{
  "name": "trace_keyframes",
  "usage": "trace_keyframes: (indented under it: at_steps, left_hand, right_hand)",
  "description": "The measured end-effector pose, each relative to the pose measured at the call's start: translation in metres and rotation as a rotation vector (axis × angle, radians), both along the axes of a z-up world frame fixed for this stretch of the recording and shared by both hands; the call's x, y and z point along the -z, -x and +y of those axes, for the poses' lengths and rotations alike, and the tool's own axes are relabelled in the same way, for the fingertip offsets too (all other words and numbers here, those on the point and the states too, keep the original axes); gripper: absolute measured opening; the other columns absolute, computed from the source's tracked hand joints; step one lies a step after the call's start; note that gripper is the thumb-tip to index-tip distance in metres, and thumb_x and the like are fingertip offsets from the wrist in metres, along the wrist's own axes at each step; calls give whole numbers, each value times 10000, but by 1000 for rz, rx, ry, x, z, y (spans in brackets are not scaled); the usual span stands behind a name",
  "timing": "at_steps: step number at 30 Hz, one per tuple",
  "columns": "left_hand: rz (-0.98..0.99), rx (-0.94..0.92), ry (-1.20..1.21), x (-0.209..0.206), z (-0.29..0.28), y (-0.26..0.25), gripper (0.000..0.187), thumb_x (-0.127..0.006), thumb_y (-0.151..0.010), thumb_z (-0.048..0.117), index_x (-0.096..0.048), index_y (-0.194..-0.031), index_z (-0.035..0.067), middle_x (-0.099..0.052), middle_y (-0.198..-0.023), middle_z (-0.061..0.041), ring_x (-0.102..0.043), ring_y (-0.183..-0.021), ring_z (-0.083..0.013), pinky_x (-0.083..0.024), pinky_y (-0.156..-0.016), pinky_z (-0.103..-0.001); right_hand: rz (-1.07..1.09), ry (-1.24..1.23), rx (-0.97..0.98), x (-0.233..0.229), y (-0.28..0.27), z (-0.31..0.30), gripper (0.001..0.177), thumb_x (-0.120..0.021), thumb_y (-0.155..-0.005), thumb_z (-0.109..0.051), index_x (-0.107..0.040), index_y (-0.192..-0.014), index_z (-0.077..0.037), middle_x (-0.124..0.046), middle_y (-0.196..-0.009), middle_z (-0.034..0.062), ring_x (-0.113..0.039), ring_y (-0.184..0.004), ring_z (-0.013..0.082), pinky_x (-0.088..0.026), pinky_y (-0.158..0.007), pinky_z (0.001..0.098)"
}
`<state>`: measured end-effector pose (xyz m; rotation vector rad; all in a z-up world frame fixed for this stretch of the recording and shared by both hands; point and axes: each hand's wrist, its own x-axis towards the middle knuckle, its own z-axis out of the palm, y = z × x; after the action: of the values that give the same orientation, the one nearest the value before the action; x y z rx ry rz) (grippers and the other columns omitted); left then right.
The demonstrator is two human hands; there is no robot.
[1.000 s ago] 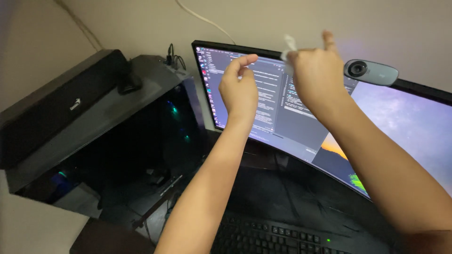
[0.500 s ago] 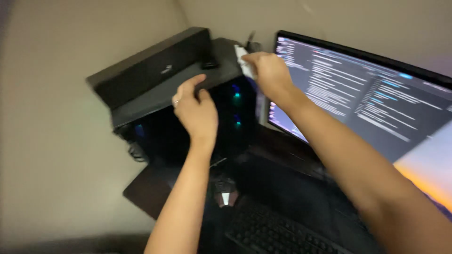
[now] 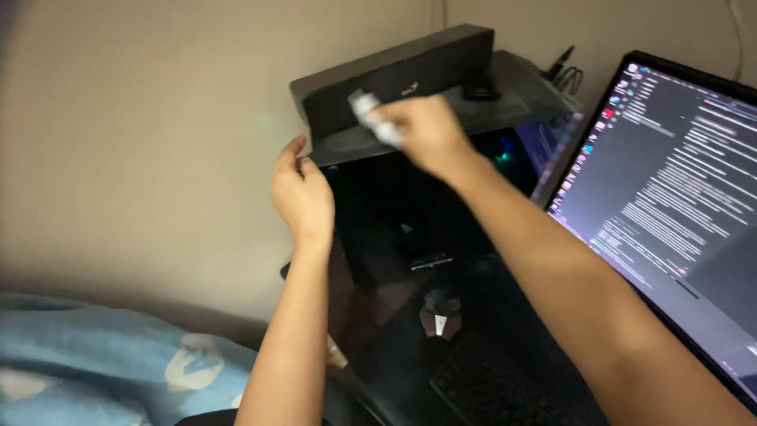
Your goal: Cleaning a computer desk, monitor, and PC tower using wet wipes.
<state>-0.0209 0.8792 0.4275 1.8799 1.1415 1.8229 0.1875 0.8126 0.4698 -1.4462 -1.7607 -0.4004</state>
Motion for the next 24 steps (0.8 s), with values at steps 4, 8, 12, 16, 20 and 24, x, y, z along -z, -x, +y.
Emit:
trace_keyframes:
  at_steps: [4,8,12,16,20,24]
  left_hand:
    - [-76,175,40,1,18,17,337,-531,-971,85,-704,-1255,29,-754,-1178,-179,-717,-1106,-277,-527,-981,-386]
    - [-139,347,263,2,35,19,376,-500,-959,101,-677,-1275,0,-805,-1079,-162,-754,-977,-219,-578,-902,-331]
    - [-230,380,341,8,44,10,378,-486,-972,122,-675,-1276,0,-786,-1069,-162,-757,-955,-186,-600,-847,-301]
    - [-253,388,340,7,45,14,366,-473,-1014,155,-670,-1276,-6,-780,-1050,-159,-759,-931,-187,-614,-809,-306]
    - [-177,325,322,-1,40,24,368,-459,-1028,180,-668,-1295,39,-805,-1006,-138,-762,-920,-188,-587,-824,-306]
    - [-204,295,287,-15,33,20,357,-465,-1035,203,-682,-1279,58,-805,-1015,-123,-761,-922,-193,-587,-840,-315]
  right_hand:
    - [-13,59,486,4,-31,16,268,-676,-840,-34,-798,-1072,-88,-738,-983,222,-729,-876,385,-575,-772,475]
    - [-169,252,717,22,-4,46,174,-637,-958,-140,-795,-926,-75,-757,-915,190,-745,-868,373,-600,-741,472]
    - [-217,201,388,7,70,37,259,-634,-851,-29,-812,-994,-152,-754,-967,189,-728,-934,363,-575,-824,461]
    - [68,135,-131,-14,74,14,457,-584,-808,64,-787,-1150,-160,-768,-1083,125,-742,-936,330,-578,-840,424]
    - [12,-95,209,5,46,29,370,-614,-877,46,-780,-1168,-113,-742,-1113,168,-740,-932,366,-585,-854,459]
    - [-130,260,497,16,81,34,227,-631,-933,-46,-783,-1095,-98,-756,-1063,164,-725,-959,380,-580,-834,491]
